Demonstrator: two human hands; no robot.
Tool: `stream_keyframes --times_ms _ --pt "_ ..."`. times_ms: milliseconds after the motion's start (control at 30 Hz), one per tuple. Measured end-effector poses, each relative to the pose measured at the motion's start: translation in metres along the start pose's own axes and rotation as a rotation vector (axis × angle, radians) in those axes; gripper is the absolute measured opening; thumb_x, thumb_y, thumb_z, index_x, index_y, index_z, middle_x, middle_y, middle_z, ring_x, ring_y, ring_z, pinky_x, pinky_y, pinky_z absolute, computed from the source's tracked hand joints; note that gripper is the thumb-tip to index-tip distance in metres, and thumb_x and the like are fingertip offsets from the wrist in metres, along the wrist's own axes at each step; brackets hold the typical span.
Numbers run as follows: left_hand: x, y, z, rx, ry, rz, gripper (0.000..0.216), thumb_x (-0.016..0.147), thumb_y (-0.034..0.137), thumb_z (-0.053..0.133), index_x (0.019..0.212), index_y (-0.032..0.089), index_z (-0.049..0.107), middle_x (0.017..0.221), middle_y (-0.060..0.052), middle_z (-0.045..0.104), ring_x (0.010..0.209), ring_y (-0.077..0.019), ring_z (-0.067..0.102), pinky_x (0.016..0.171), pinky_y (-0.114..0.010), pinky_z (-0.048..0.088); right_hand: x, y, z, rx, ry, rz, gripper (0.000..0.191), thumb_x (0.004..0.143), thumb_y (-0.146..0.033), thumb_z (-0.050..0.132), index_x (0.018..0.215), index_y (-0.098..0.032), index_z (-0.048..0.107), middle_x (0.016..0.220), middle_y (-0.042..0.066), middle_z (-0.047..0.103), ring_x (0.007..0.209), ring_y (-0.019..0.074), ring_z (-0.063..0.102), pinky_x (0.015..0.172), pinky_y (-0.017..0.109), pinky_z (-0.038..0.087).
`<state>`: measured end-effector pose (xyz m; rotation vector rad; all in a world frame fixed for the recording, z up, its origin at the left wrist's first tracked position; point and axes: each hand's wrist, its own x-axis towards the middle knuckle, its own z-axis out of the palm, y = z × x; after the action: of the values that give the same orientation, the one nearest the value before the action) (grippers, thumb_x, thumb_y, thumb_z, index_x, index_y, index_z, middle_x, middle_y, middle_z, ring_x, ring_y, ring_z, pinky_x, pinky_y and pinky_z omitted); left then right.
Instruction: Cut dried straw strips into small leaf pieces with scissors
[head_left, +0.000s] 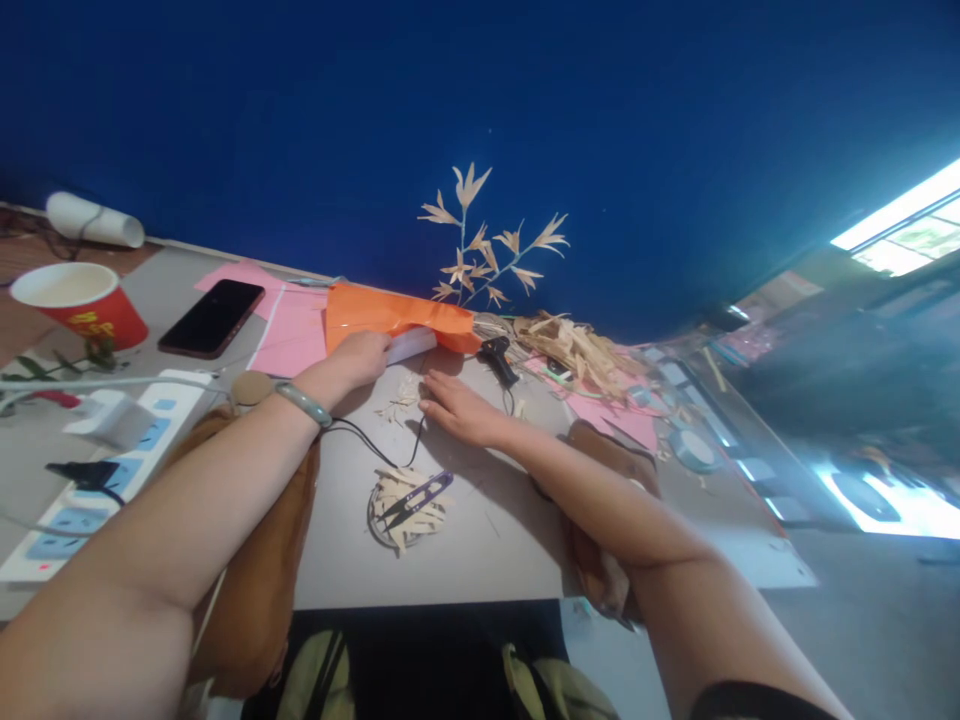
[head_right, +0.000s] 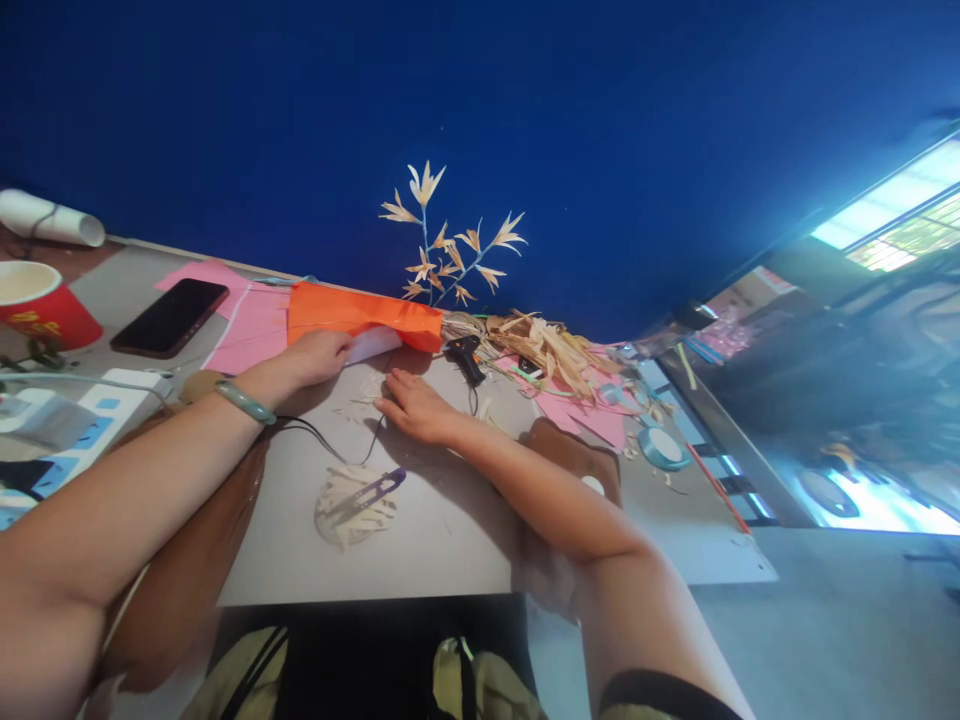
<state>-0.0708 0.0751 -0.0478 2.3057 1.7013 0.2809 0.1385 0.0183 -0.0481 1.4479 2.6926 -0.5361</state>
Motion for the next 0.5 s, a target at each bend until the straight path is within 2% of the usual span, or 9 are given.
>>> stream_keyframes --times_ms 100,300,500 --pt "0.000 0.000 0.000 -0.008 0.004 -0.001 0.031 0.082 0.024 0.044 0.097 0.017 0.070 0.095 -0.011 0.072 0.087 -0.0235 0.066 0.078 -0.029 0.046 -0.001 0.001 0.002 -0.047 0.026 0.104 0.061 0.095 -0.047 0.035 0.138 -0.005 0.042 0.149 0.022 0.034 0.140 0.0302 0.028 0.114 0.046 0.023" --pt "0.001 -0.002 0.002 -0.009 0.011 0.006 0.034 0.083 0.024 0.042 0.101 0.018 0.070 0.100 -0.010 0.072 0.089 -0.0240 0.065 0.078 -0.029 0.047 -0.014 -0.014 0.007 0.009 0.010 -0.043 0.063 0.096 -0.048 0.034 0.144 -0.007 0.034 0.153 0.019 0.028 0.144 0.0244 0.021 0.117 0.041 0.018" --pt "-0.001 0.000 0.001 -0.024 0.008 0.002 0.034 0.083 0.024 0.041 0.098 0.016 0.070 0.097 -0.012 0.072 0.087 -0.0251 0.066 0.077 -0.031 0.047 -0.038 0.003 -0.010 -0.059 0.035 0.056 0.050 0.096 -0.039 0.036 0.136 -0.011 0.044 0.139 0.017 0.050 0.131 0.0235 0.044 0.116 0.048 0.012"
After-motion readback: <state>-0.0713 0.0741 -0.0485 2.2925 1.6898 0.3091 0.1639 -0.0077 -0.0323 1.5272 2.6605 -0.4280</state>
